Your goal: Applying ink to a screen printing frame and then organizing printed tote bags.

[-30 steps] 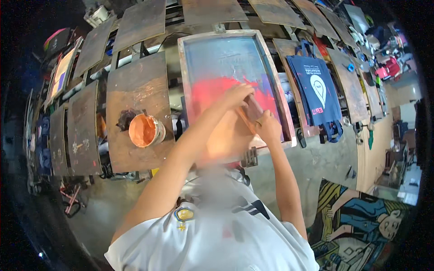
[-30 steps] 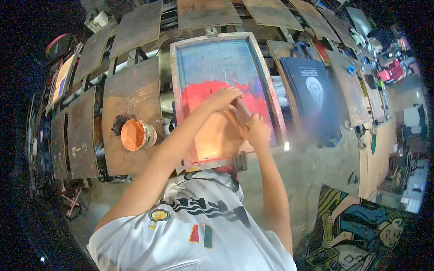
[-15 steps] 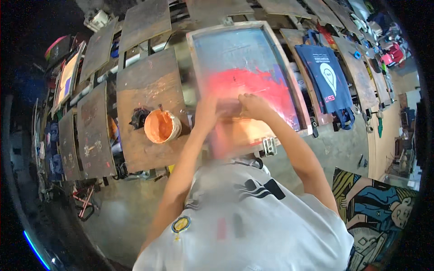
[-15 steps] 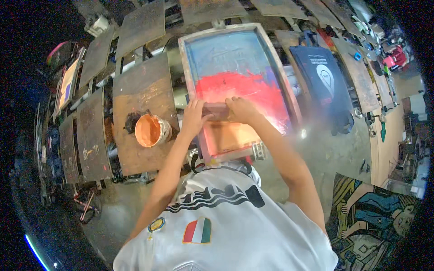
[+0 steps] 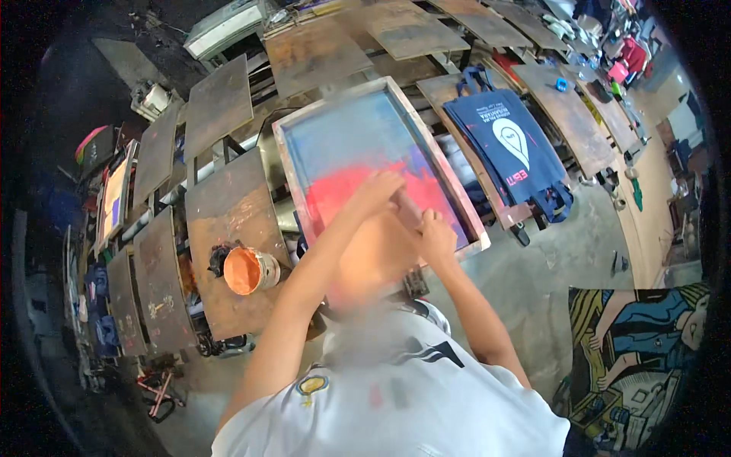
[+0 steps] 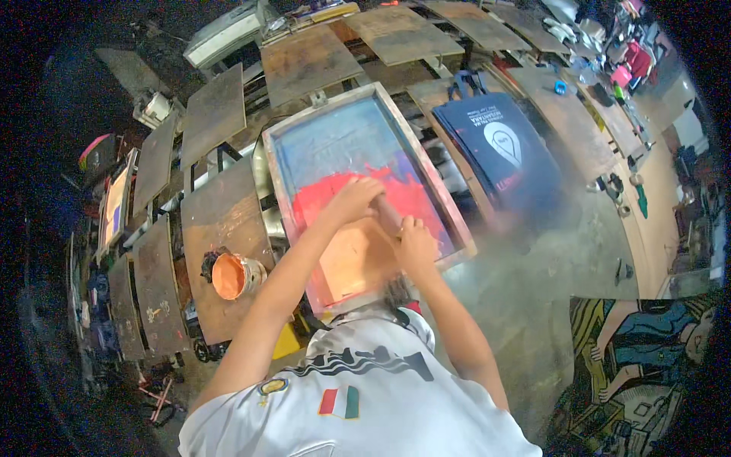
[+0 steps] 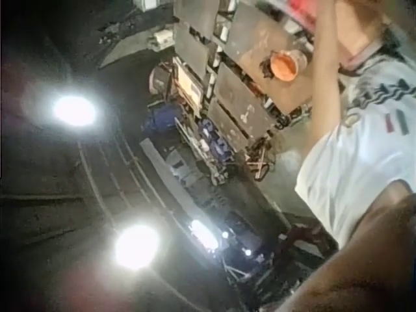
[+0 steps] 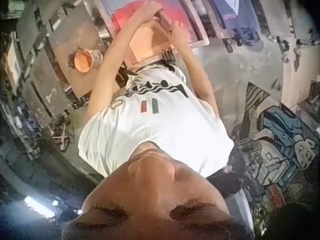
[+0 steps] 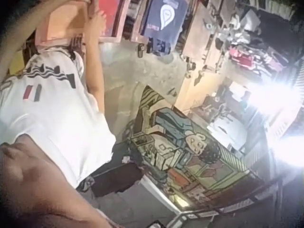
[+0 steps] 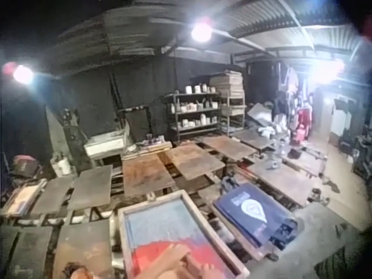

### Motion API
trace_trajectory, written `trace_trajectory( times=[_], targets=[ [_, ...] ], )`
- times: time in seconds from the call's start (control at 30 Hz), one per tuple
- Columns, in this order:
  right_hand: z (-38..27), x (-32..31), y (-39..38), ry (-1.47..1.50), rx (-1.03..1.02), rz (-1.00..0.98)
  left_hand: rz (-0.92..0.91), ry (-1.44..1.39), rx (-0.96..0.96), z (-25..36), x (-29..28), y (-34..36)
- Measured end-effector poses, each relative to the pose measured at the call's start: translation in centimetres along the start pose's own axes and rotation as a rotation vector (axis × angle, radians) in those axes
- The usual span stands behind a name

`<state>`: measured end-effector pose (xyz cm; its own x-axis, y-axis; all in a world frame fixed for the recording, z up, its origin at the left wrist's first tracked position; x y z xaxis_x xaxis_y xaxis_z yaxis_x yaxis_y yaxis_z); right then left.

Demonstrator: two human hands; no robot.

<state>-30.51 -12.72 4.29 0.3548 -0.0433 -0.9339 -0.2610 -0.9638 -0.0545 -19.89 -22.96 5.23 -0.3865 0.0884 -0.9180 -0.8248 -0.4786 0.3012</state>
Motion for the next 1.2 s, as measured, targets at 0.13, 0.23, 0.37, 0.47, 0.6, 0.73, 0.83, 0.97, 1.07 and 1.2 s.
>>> trace_trajectory(
  times=[0.13,0.23,0.37,0.47,0.6,0.73,0.83,0.97,1.07,1.2],
  targets=[
    [2.5,1.5,2.4,0.038,0.066,-0.012,-0.272,-0.056,-0.007,-1.6,3.5,4.3],
    [0.3,3.3,4.7,0.096,-0.037,0.026,-0.008,-0.345,-0.167,-5.2,1.0,0.9],
    [-5.3,3.5,6.3,-0.003,-0.242,-0.06,0.033,0.074,-0.24,-5.8,-1.5,-5.8],
    [-8.7,9.0,7.9,-0.072,-0.4,-0.203,0.143,0.1,-0.403,-6.2,-2.5,-11.4],
    [-12.4,10.6,5.8,-0.03,-0.585,-0.304,0.512,-0.352,-0.9,-5.3,-1.5,-22.5],
    [-13.3,10.9,3.9,0.055,-0.762,-0.39,0.308,0.067,-0.87,0.7,-3.0,-22.4],
    [-14.2,10.4,3.0,0.124,-0.89,-0.448,0.261,0.118,-0.831,0.5,-3.9,-21.1],
    [-11.7,8.7,3.3,-0.088,-0.712,-0.425,0.177,0.179,-0.711,-2.2,-4.4,-17.1],
    [-10.0,7.9,4.1,-0.073,-0.481,-0.299,0.083,0.227,-0.621,-4.9,-3.4,-14.6],
    [-9.9,7.5,3.7,-0.123,-0.425,-0.249,0.071,0.122,-0.58,-4.8,-2.8,-14.2]
  ],
)
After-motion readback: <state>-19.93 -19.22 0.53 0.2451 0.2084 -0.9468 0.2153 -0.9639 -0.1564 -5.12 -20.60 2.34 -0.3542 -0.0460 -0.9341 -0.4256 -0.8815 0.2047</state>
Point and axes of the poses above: each hand's wrist, its own y-axis towards the middle knuckle, its own x-axis out of the palm, z = x × y, the point moved 10 cm from there along y, towards the middle knuckle, and after that the axes turned 8 degrees about x, right-handed, at the moved point
